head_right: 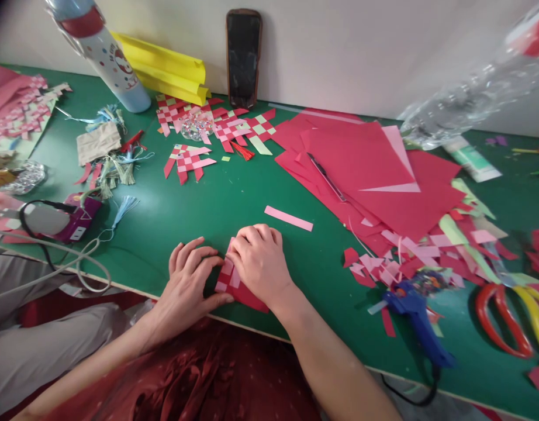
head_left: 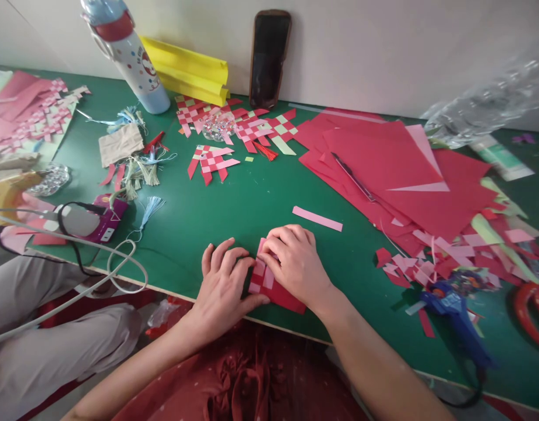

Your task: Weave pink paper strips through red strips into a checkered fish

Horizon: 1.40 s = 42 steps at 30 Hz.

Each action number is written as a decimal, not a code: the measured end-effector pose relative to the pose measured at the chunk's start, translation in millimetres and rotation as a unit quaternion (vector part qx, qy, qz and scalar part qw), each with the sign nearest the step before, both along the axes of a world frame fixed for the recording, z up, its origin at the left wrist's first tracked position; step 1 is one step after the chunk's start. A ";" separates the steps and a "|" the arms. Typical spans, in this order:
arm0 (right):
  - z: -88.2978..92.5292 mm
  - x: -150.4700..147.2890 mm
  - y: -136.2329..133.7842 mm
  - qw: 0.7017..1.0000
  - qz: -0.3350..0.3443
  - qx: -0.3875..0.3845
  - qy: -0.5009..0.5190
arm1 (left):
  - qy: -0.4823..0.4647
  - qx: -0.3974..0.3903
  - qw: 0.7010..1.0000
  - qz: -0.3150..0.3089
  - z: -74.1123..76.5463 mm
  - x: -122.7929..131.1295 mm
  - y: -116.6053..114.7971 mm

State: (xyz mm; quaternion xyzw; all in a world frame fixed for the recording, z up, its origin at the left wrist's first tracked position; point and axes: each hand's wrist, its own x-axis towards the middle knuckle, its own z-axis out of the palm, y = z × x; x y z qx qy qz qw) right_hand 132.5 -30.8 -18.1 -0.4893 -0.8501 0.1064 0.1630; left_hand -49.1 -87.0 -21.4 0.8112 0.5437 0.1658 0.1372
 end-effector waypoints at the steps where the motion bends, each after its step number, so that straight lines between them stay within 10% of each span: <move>1: 0.3 0.0 0.0 1.000 0.000 0.000 0.000 | 0.001 -0.001 1.000 -0.004 0.3 -0.4 0.0; 19: -4.5 1.0 -0.2 1.000 -0.004 0.006 0.020 | 0.003 0.047 0.989 -0.140 -4.1 -14.3 -7.1; 27: -4.5 0.5 0.9 1.000 0.001 -0.011 0.019 | 0.108 0.071 0.940 -0.315 -8.4 -29.1 -8.0; 42: 5.2 35.3 -56.5 0.996 0.015 0.037 0.082 | 0.154 0.088 0.929 -0.325 -11.0 -31.0 -9.3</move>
